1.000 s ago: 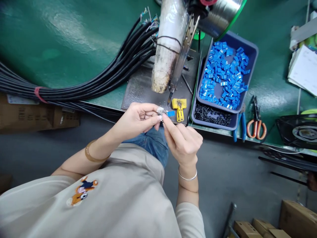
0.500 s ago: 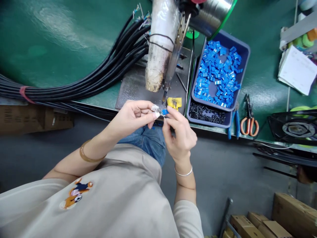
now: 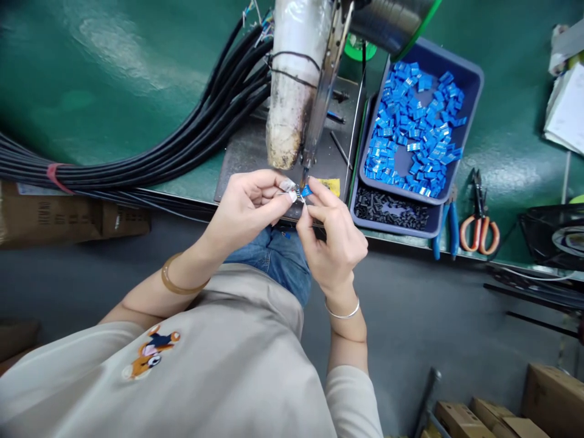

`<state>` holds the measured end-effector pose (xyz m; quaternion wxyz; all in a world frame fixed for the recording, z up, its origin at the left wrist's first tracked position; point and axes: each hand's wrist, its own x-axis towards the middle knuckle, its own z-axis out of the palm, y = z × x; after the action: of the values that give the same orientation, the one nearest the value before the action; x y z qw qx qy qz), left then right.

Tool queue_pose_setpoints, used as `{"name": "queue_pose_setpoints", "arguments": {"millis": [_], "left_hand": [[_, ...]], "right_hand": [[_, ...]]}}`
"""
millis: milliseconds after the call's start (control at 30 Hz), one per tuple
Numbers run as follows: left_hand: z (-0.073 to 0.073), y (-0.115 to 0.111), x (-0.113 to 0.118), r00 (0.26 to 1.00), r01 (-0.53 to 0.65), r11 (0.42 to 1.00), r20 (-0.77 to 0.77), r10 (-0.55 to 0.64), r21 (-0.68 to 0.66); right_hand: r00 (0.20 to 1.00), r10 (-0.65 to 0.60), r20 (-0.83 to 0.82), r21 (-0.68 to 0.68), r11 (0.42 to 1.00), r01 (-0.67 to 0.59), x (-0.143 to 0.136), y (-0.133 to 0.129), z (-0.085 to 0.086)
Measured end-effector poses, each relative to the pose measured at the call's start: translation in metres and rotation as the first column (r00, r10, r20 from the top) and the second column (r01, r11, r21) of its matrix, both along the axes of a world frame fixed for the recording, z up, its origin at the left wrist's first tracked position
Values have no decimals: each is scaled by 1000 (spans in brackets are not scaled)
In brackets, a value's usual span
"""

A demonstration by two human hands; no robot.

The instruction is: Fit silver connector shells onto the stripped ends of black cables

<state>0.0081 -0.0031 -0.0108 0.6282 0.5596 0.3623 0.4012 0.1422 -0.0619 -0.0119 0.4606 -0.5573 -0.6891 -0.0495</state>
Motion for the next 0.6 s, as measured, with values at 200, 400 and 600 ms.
{"name": "queue_pose_setpoints", "arguments": {"millis": [200, 400, 600], "left_hand": [[3, -1, -1, 1000, 2, 1000, 6, -2, 9], [-3, -1, -3, 999, 25, 1000, -26, -25, 2], [-3, -4, -2, 1000, -31, 999, 5, 31, 42]], "right_hand": [[999, -34, 20, -37, 999, 35, -2, -3, 5], [998, -18, 52, 23, 1000, 17, -2, -2, 0], [998, -50, -38, -21, 999, 49, -1, -5, 1]]}}
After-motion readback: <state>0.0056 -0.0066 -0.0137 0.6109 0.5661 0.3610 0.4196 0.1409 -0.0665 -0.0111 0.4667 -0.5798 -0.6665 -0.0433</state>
